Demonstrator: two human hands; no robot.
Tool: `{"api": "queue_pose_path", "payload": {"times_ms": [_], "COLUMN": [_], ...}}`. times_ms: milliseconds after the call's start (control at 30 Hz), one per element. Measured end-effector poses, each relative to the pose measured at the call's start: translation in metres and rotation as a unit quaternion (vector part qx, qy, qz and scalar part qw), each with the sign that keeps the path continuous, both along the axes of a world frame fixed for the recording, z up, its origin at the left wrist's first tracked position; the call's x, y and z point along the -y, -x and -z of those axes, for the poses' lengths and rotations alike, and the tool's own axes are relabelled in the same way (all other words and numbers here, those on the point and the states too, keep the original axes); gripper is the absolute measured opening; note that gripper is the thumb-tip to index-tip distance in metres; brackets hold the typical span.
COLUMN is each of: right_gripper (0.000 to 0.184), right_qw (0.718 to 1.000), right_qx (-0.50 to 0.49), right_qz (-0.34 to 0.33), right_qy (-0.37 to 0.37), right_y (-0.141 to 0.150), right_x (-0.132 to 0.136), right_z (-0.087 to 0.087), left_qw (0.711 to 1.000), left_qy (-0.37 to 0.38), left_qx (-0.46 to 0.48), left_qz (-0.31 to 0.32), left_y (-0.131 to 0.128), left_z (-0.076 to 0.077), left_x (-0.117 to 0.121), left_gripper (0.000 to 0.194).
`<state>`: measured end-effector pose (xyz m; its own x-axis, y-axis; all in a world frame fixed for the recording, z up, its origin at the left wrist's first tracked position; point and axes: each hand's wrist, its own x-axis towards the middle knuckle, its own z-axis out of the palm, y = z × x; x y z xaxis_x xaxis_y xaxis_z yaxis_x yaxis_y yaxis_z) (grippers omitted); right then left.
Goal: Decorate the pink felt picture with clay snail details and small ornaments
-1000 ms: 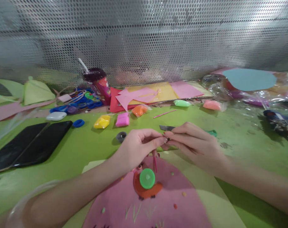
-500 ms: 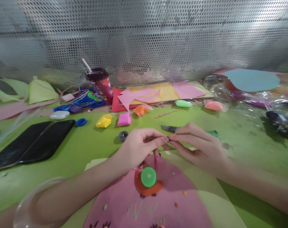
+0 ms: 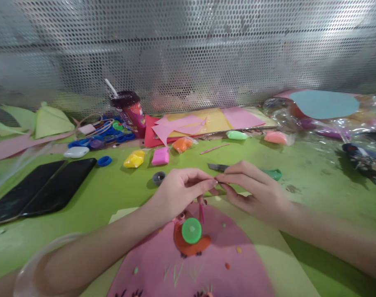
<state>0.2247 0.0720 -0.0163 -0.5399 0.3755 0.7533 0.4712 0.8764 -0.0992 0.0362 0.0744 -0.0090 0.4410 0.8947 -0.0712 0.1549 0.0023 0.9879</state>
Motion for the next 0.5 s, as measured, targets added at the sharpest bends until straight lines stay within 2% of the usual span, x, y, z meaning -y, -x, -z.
{"api": "queue_pose_path", "payload": {"times_ms": [200, 400, 500], "right_gripper": [0.01, 0.019, 0.016], "right_qw": [1.0, 1.0, 1.0], "right_qx": [0.002, -0.005, -0.005], "right_qz": [-0.015, -0.01, 0.012], "right_qy": [-0.002, 0.013, 0.02], "right_y": [-0.0021, -0.003, -0.0059], "right_x": [-0.0014, -0.0009, -0.0051], "right_z": [0.0013, 0.0007, 0.0027], "left_qw": [1.0, 0.999, 0.999], "left_qy": [-0.012, -0.015, -0.008], "left_qx": [-0.012, 0.0, 0.012], "left_qz": [-0.002, -0.028, -0.047], "left_y": [0.0011, 0.0017, 0.0022], "left_z": [0.0006, 0.0026, 0.0048], "left_x": [0.001, -0.0005, -0.0027], "left_gripper": [0.012, 0.012, 0.012]}}
